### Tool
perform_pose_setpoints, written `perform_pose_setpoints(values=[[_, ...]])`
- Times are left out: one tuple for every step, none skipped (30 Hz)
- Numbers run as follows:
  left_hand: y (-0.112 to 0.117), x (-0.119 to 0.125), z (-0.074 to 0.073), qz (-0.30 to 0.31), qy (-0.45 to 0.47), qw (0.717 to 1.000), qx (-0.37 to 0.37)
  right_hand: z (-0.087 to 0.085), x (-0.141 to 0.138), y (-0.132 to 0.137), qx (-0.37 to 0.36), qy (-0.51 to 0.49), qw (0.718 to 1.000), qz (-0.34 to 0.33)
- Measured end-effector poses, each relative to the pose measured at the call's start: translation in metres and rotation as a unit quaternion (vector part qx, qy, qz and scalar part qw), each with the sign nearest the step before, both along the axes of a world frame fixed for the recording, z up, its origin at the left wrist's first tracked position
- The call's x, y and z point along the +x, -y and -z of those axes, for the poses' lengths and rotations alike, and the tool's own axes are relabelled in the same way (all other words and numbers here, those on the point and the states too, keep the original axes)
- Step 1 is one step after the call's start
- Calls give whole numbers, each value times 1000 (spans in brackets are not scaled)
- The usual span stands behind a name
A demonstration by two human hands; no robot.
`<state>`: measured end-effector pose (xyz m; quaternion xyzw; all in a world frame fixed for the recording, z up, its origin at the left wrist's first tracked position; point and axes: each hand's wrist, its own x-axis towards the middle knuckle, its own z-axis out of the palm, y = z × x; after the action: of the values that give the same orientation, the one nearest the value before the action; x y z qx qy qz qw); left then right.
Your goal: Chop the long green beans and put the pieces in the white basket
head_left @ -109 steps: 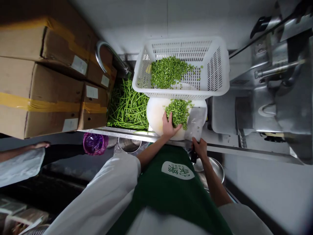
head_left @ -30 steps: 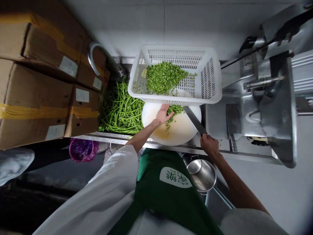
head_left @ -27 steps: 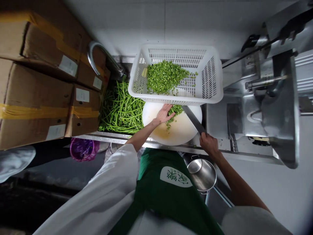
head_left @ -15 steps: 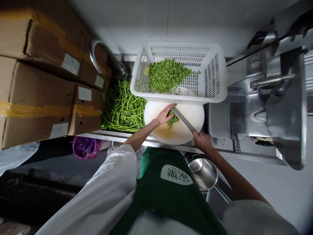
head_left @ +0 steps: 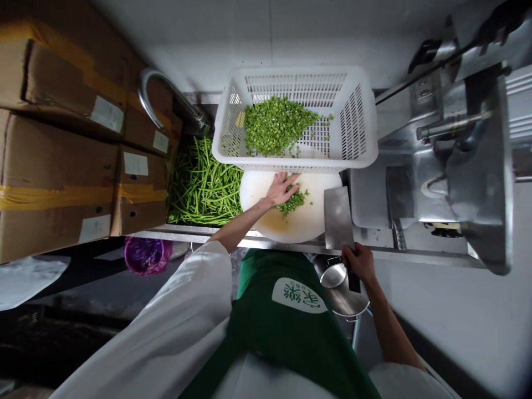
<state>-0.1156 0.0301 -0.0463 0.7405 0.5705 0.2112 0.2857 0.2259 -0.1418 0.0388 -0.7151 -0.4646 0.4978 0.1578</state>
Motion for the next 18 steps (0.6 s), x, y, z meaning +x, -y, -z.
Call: perform_pose_setpoints(values=[[-1, 6, 2, -17, -9, 1000, -5, 7, -1, 3, -3, -22, 1000, 21], [-1, 12, 4, -35, -17, 999, -13, 15, -2, 5, -4, -41, 998, 38], [-2, 18, 6, -53, -22, 998, -22, 22, -4, 7, -4, -60, 997, 52], [-3, 23, 9, -68, -24, 997, -31, 30, -6, 7, -3, -76, 995, 63], [-4, 29, 12, -80, -24, 996, -37, 37, -7, 7, -2, -91, 993, 73], [-4, 34, 14, -88, -25, 995, -40, 43, -8, 5, -1, -105, 991, 81], [-5, 38, 15, -93, -28, 994, -40, 49, -9, 3, -1, -117, 989, 89], [-5, 41, 16, -94, -33, 994, -40, 53, -10, 1, -1, -125, 988, 95], [-5, 44, 16, -89, -39, 995, -38, 58, -10, -3, -3, -130, 987, 99], [-5, 45, 14, -76, -44, 995, -36, 61, -10, -7, -5, -131, 986, 101], [-5, 44, 12, -54, -47, 997, -34, 64, -9, -12, -7, -131, 986, 100], [-5, 43, 8, -25, -48, 998, -32, 66, -9, -17, -7, -128, 987, 95], [-4, 39, 3, 10, -49, 998, -30, 68, -9, -22, -3, -123, 989, 86], [-3, 35, -3, 49, -50, 997, -29, 69, -9, -28, 4, -119, 990, 74], [-2, 29, -9, 92, -49, 994, -29, 70, -10, -33, 12, -116, 991, 61], [0, 22, -15, 137, -45, 989, -29, 70, -11, -38, 21, -113, 992, 51], [3, 14, -21, 176, -37, 983, -25, 70, -13, -42, 27, -109, 993, 42], [8, 6, -26, 199, -28, 980, -16, 70, -15, -46, 28, -105, 993, 35]])
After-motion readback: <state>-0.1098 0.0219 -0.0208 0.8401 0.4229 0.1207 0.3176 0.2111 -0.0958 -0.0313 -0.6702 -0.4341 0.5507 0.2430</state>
